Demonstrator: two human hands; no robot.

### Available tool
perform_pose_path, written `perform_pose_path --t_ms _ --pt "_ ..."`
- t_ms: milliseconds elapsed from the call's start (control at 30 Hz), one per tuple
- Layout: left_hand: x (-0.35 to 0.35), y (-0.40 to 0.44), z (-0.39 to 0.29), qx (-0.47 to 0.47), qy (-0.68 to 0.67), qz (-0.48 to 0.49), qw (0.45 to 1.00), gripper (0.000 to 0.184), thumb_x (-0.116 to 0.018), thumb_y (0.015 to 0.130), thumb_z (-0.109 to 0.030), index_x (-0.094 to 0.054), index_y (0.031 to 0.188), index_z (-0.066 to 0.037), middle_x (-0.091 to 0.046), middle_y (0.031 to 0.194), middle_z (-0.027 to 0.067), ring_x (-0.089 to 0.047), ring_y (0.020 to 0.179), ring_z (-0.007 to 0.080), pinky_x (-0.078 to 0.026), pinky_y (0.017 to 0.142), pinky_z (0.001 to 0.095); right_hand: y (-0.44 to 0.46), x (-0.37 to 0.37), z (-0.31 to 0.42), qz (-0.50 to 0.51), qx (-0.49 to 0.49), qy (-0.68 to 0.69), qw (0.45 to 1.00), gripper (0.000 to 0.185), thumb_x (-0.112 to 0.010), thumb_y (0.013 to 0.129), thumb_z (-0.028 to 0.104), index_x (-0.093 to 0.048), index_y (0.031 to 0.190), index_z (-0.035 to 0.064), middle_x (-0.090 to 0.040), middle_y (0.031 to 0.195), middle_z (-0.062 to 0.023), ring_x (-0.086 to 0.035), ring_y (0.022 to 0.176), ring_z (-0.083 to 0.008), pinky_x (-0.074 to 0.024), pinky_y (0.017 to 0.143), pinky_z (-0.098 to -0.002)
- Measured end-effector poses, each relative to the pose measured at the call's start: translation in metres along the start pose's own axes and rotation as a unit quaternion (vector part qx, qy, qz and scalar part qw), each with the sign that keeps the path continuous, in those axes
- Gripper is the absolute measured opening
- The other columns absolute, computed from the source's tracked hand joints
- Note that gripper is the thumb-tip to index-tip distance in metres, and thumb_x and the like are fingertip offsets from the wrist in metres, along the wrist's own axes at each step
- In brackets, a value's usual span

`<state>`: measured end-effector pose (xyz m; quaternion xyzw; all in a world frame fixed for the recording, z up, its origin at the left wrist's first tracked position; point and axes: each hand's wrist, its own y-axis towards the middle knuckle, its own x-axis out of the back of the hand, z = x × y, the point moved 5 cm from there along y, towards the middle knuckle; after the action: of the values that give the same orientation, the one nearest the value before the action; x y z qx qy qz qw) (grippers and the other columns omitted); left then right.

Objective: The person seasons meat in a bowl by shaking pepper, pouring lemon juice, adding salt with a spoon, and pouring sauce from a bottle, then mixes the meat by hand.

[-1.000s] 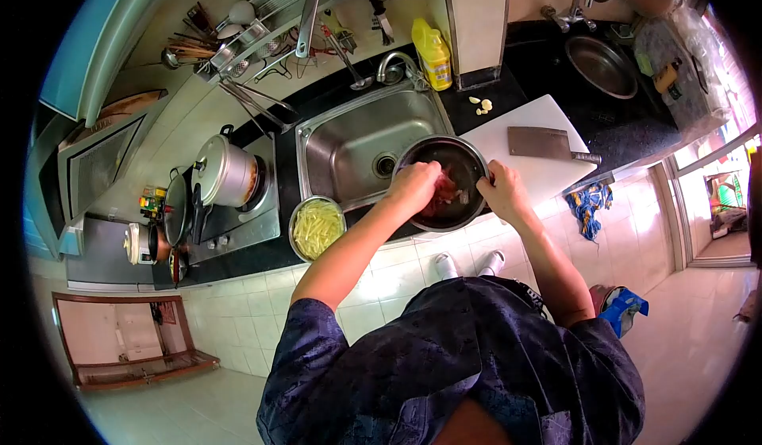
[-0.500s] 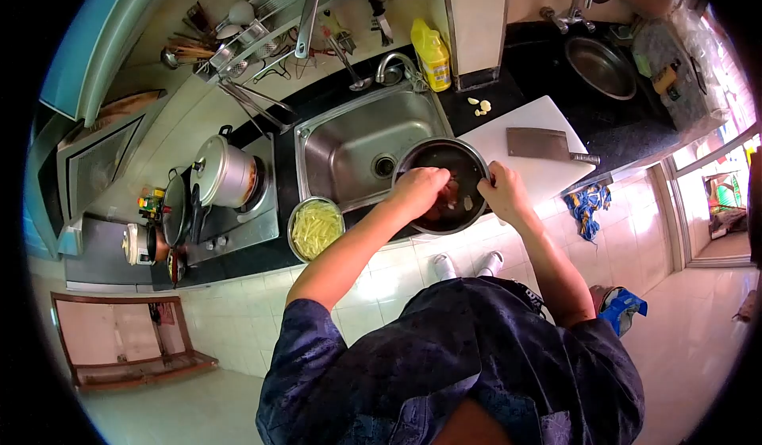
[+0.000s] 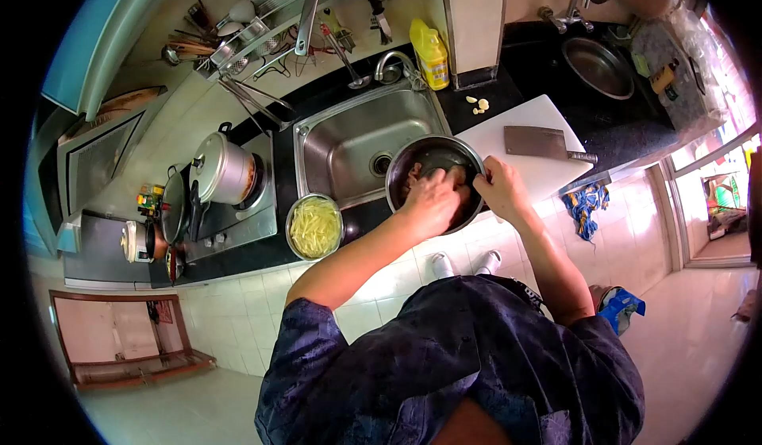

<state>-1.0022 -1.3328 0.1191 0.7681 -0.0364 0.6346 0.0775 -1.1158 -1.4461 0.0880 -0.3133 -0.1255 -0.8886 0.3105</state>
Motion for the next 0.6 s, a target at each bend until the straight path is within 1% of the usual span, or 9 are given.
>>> perform_pose_path --t_ms 67,100,167,200,300,367,500,533,600 --pt "-0.020 0.001 0.007 -0.104 -0.005 -0.062 0.993 0.016 -0.065 0.082 -0.011 -0.068 0.097 -0.007 -0.066 0.108 0.0131 -0.060 0.112 0.0319 -0.054 0.088 0.0448 0.000 0.001 0.004 -0.001 0.014 -0.007 1.000 0.025 -0.065 0.082 0.019 -0.056 0.084 -0.0044 -0.061 0.075 -0.0283 -0.062 0.075 -0.0491 -0.0487 0.068 -0.0525" --pt "-0.037 0.005 0.024 -0.035 0.010 0.063 0.997 0.014 -0.063 0.083 -0.011 -0.069 0.096 -0.007 -0.067 0.106 0.0121 -0.062 0.106 0.0303 -0.055 0.086 0.0434 -0.002 0.000 0.001 -0.004 0.015 -0.006 1.000 0.025 -0.065 0.082 0.019 -0.056 0.083 -0.0044 -0.061 0.075 -0.0283 -0.062 0.075 -0.0491 -0.0486 0.068 -0.0526" --pt "-0.040 0.003 0.047 -0.004 0.069 0.062 0.996 0.016 -0.063 0.083 -0.009 -0.068 0.098 -0.006 -0.067 0.103 0.0126 -0.063 0.100 0.0307 -0.054 0.084 0.0426 0.000 0.000 -0.011 -0.007 -0.001 0.014 1.000 0.025 -0.065 0.082 0.019 -0.056 0.083 -0.0043 -0.060 0.074 -0.0282 -0.062 0.074 -0.0492 -0.0484 0.068 -0.0527" --pt "-0.024 0.000 0.048 0.006 0.018 0.003 1.000 0.020 -0.063 0.082 -0.006 -0.067 0.101 -0.004 -0.066 0.106 0.0136 -0.062 0.102 0.0299 -0.054 0.083 0.0428 0.001 -0.002 -0.021 -0.006 -0.021 0.034 0.999 0.025 -0.065 0.082 0.019 -0.056 0.082 -0.0043 -0.060 0.074 -0.0281 -0.061 0.074 -0.0493 -0.0484 0.068 -0.0527" --pt "0.009 -0.014 0.032 0.003 0.090 -0.055 0.994 0.031 -0.066 0.078 -0.006 -0.067 0.109 -0.002 -0.062 0.106 0.0161 -0.063 0.102 0.0315 -0.054 0.087 0.0411 -0.003 0.002 -0.022 -0.017 -0.027 0.037 0.999 0.025 -0.064 0.082 0.019 -0.056 0.082 -0.0041 -0.060 0.074 -0.0277 -0.062 0.073 -0.0490 -0.0485 0.068 -0.0525" --pt "-0.023 -0.020 0.041 0.009 0.130 0.019 0.991 0.032 -0.065 0.079 -0.005 -0.067 0.111 0.000 -0.062 0.108 0.0188 -0.063 0.099 0.0339 -0.056 0.083 0.0419 -0.002 0.005 -0.014 -0.022 -0.013 0.013 1.000 0.025 -0.064 0.082 0.020 -0.057 0.082 -0.0041 -0.061 0.074 -0.0275 -0.062 0.073 -0.0487 -0.0489 0.068 -0.0523" --pt "-0.037 -0.006 0.059 0.133 -0.031 0.175 0.975 0.024 -0.061 0.084 -0.004 -0.065 0.106 0.004 -0.065 0.101 0.0252 -0.067 0.096 0.0376 -0.058 0.079 0.0462 -0.001 0.001 -0.015 0.003 -0.025 -0.005 1.000 0.026 -0.065 0.082 0.021 -0.058 0.084 -0.0044 -0.063 0.076 -0.0276 -0.063 0.076 -0.0487 -0.0497 0.070 -0.0521" --pt "-0.038 -0.005 0.064 0.164 -0.100 0.149 0.970 0.020 -0.061 0.087 -0.005 -0.062 0.105 0.003 -0.066 0.097 0.0266 -0.066 0.101 0.0402 -0.056 0.085 0.0474 0.000 0.000 -0.019 0.014 -0.037 0.000 0.999 0.027 -0.065 0.082 0.022 -0.058 0.084 -0.0044 -0.063 0.077 -0.0278 -0.063 0.076 -0.0488 -0.0499 0.070 -0.0521" --pt "-0.024 0.000 0.057 0.149 -0.183 0.080 0.968 0.022 -0.062 0.088 -0.007 -0.059 0.108 0.003 -0.065 0.106 0.0263 -0.064 0.108 0.0414 -0.055 0.090 0.0471 -0.001 0.001 -0.017 0.013 -0.040 0.004 0.999 0.027 -0.065 0.082 0.022 -0.058 0.084 -0.0046 -0.063 0.077 -0.0281 -0.063 0.077 -0.0488 -0.0500 0.070 -0.0520"
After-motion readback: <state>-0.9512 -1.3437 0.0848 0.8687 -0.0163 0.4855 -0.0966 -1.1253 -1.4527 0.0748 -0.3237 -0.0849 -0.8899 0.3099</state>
